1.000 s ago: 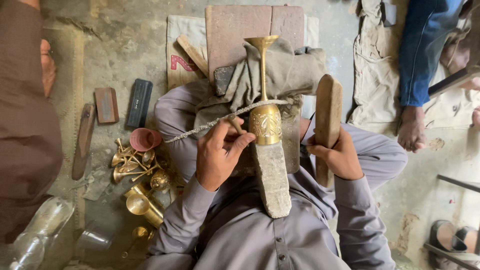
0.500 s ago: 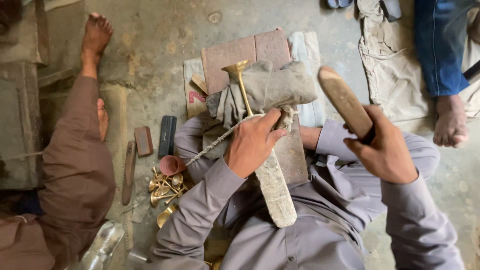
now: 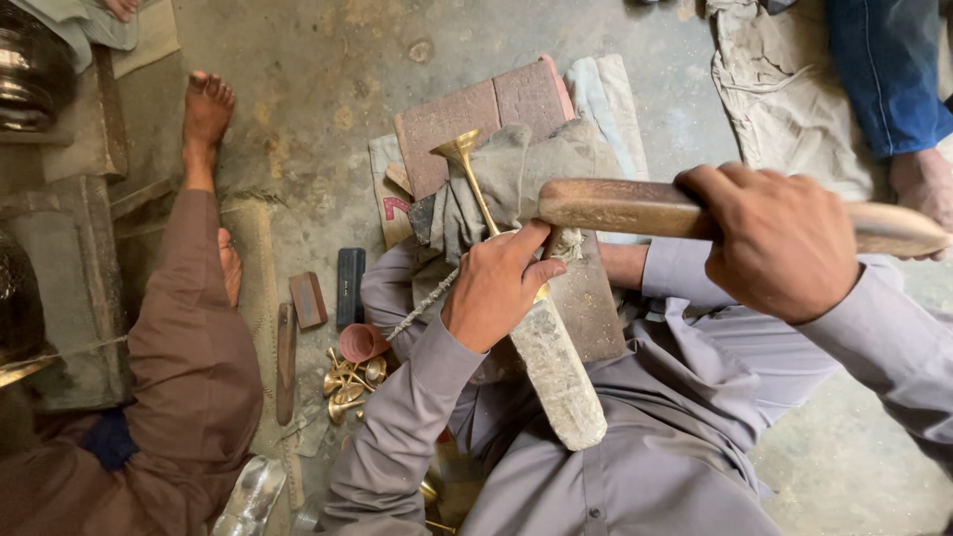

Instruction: The person sits on the floor and repeatedly hammers a brass candlestick holder that is secured on a stone block. They use a wooden mallet to strike a metal punch held against the object's surface, rotating the piece occasionally to work different areas.

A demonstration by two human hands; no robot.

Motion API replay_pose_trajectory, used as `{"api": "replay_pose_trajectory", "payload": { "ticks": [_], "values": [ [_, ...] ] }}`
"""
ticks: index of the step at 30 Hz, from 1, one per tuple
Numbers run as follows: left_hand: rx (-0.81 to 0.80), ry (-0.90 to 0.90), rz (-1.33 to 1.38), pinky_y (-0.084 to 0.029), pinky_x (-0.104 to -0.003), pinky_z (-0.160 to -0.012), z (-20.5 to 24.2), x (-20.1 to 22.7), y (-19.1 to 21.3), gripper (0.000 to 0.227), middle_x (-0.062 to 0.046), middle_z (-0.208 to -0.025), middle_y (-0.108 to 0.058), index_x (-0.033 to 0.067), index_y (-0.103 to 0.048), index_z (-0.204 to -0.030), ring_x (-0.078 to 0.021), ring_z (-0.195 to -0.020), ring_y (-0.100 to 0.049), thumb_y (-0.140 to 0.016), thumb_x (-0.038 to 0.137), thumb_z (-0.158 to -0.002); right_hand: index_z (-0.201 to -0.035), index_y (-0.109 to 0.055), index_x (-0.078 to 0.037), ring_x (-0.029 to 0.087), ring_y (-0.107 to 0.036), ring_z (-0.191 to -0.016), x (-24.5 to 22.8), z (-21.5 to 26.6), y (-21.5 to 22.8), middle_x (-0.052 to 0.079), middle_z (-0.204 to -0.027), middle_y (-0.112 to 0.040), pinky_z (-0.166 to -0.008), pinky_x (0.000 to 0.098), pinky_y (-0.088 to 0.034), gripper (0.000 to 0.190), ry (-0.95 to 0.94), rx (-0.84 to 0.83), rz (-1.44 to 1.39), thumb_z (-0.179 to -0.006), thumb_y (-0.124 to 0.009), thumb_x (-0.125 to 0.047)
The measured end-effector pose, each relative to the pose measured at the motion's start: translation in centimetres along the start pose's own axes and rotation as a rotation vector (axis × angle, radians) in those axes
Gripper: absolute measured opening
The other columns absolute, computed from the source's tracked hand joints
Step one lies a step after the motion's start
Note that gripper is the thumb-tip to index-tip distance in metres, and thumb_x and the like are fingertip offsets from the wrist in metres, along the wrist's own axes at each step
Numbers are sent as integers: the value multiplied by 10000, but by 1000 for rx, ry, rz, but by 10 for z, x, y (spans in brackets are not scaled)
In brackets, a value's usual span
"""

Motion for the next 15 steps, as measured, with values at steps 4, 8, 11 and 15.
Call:
{"api": "replay_pose_trajectory", "payload": {
  "ticks": [4,8,11,15],
  "values": [
    [2,13,16,-508,-480,-642,1,-4,0,359,-219,-826,-665,14,-588,-1138,-409,-774,-689,-765,232,-914,-1258,-623,-79,392,-671,-783,3,-1,3,167,-886,-678,-682,498,-527,497,-72,22,-301,-763,-636,-40],
    [14,-59,-5,-495,-486,-653,4,-3,1,348,-215,-820,-657,15,-584,-1124,-414,-765,-672,-770,226,-919,-1230,-633,-87,389,-673,-777,0,2,7,162,-914,-693,-660,514,-511,473,-24,84,-176,-761,-646,-20],
    [26,-24,20,-500,-476,-637,6,-3,1,374,-208,-811,-652,11,-578,-1117,-401,-747,-676,-776,243,-901,-1258,-623,-90,382,-671,-751,2,2,5,161,-839,-674,-669,498,-522,492,-130,18,-215,-770,-662,-45],
    [3,11,32,-496,-472,-631,5,-5,2,370,-208,-806,-652,10,-583,-1110,-398,-741,-676,-781,245,-906,-1206,-668,-146,368,-687,-761,2,1,3,126,-881,-714,-647,506,-512,405,-50,36,-44,-814,-659,-46]
  ]
}}
Point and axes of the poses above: each hand's wrist, its own z-axis away from the middle knuckle, its own y-axis out of the back of the hand, x = y × z, the point moved 3 cm from there along -z, towards the middle knuckle
